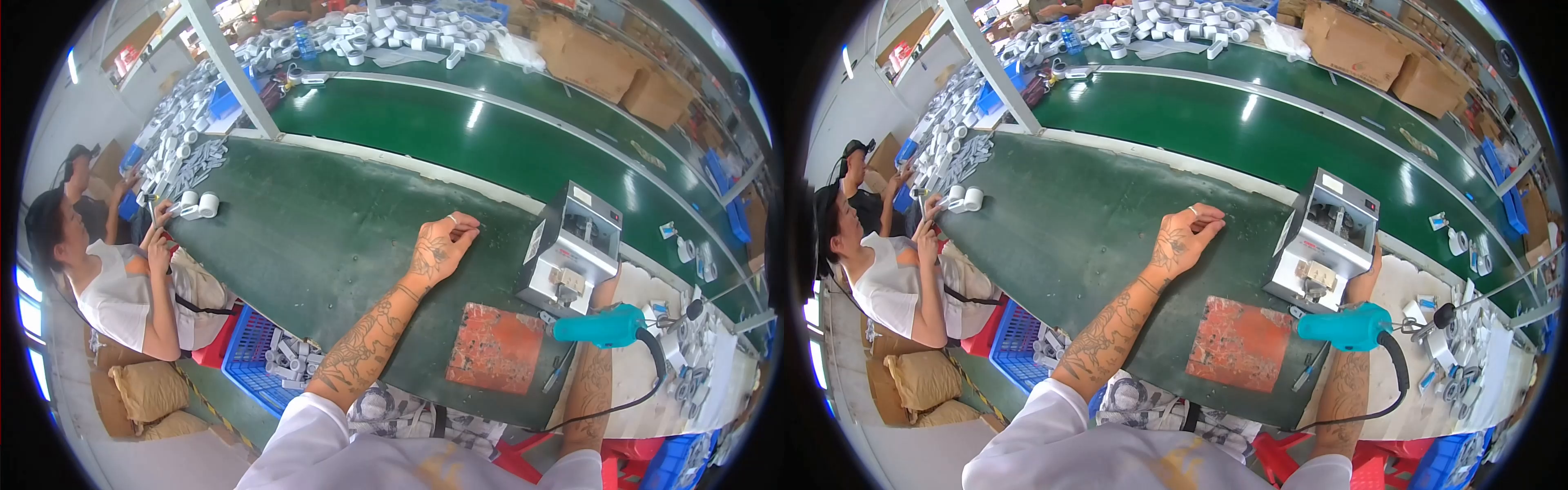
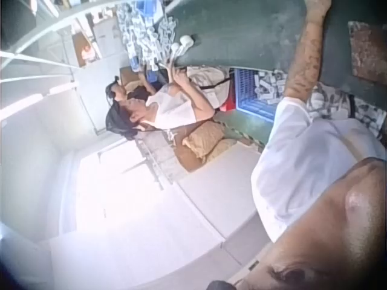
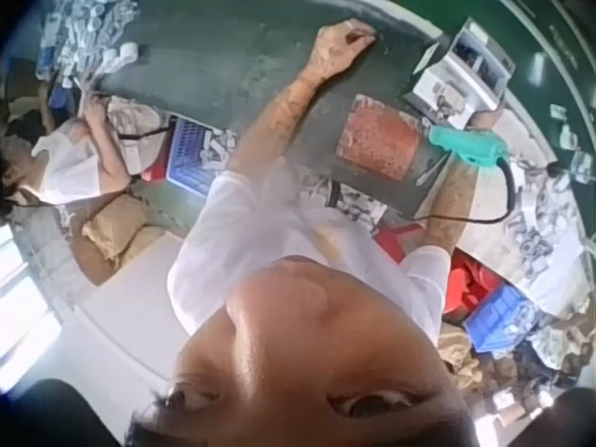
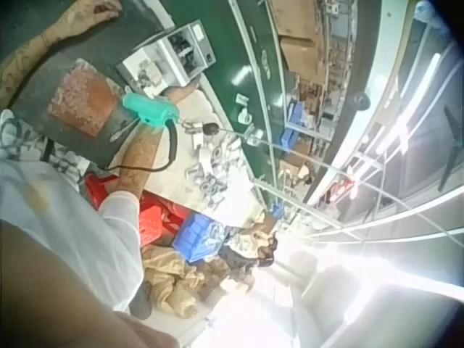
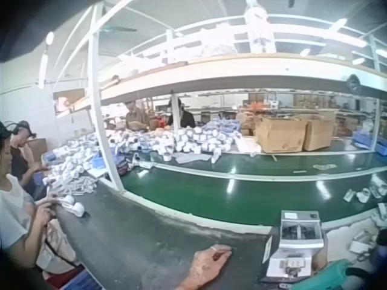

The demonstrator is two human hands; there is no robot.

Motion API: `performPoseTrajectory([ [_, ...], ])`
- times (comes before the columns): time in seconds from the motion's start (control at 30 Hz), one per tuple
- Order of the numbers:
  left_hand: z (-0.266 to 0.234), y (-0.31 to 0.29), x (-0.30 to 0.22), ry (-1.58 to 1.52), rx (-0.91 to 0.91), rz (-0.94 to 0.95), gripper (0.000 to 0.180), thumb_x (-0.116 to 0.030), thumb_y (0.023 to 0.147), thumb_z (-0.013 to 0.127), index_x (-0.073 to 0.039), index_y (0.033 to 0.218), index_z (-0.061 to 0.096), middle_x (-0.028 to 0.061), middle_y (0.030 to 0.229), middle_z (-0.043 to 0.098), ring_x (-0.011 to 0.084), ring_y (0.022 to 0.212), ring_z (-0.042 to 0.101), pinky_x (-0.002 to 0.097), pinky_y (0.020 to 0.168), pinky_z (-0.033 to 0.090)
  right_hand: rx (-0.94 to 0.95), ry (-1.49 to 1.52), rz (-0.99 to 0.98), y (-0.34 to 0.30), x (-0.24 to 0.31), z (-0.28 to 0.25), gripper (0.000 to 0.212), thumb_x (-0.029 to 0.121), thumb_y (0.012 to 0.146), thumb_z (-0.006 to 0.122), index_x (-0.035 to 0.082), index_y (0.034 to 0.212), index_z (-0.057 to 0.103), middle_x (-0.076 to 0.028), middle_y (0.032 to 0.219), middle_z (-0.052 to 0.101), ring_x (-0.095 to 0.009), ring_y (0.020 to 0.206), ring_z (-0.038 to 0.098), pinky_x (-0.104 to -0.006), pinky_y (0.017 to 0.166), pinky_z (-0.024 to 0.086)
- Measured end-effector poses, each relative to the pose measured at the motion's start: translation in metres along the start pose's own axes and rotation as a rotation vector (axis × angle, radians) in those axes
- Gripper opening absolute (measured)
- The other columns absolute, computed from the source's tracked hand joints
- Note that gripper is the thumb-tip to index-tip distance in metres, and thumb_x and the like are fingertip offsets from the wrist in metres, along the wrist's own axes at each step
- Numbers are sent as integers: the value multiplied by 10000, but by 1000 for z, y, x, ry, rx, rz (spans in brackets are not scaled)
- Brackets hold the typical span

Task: The recorder is assembling small white caster wheels on a production line using an automatic screw feeder and an electric screwdriver.

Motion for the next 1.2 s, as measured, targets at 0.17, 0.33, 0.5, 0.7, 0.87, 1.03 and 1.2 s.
performPoseTrajectory([
  [0.17, -7, -2, 5, 40, -17, -10, 116, -102, 951, 755, -16, 1028, 761, 108, 978, 799, 186, 884, 774, 303, 834, 607, -100, -293, -82, -28, 64, 37, 421, 160, 1065, 540, -21, 1442, 589, -168, 1288, 682, -249, 1125, 669, -355, 985, 522],
  [0.33, -5, -5, 0, 163, -23, 64, 94, -91, 903, 763, -53, 989, 756, 78, 938, 760, 239, 813, 728, 336, 778, 590, -22, -510, -264, -27, 70, 32, 386, 182, 1032, 572, -33, 1346, 641, -182, 1182, 719, -252, 1068, 679, -363, 955, 522],
  [0.5, 11, -5, -23, 413, -76, 474, 55, -54, 870, 749, -83, 914, 730, 91, 964, 717, 322, 940, 673, 424, 854, 571, -73, 228, 120, -18, 35, 6, 378, 196, 1044, 537, -31, 1323, 654, -161, 1189, 726, -240, 1020, 690, -367, 918, 543],
  [0.7, -10, -7, -17, 590, -14, 441, 74, -23, 855, 740, -79, 890, 707, 94, 984, 702, 326, 972, 662, 447, 893, 535, -94, -579, -160, -35, 92, 65, 375, 172, 1039, 454, -26, 1292, 649, -208, 1162, 742, -294, 1171, 675, -414, 1067, 489],
  [0.87, 10, -5, -23, 513, 36, 405, 40, -25, 879, 723, -47, 901, 698, 107, 981, 695, 358, 963, 643, 442, 913, 510, -68, -586, -326, -16, 64, 31, 276, 142, 925, 685, 88, 1195, 695, -133, 859, 704, -250, 794, 703, -397, 714, 542],
  [1.03, 5, -7, -24, 462, 60, 377, 42, -8, 889, 720, -30, 918, 700, 116, 994, 709, 334, 952, 657, 416, 878, 525, -96, -566, -272, -22, 82, 50, 164, 116, 987, 677, 47, 1133, 705, -186, 896, 756, -334, 810, 751, -418, 732, 580],
  [1.2, 21, -6, -24, 414, 102, 401, 48, 16, 890, 716, -19, 911, 692, 118, 989, 709, 324, 947, 654, 406, 878, 520, -128, -480, -258, -7, 59, 30, 155, 127, 988, 680, 48, 1115, 717, -162, 871, 750, -313, 789, 739, -407, 718, 581],
])
Point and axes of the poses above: each hand's wrist, its own y-axis towards the middle knuckle, its own z-axis out of the palm, x = y × z, the point moved 7 cm from there along y, towards the middle knuckle
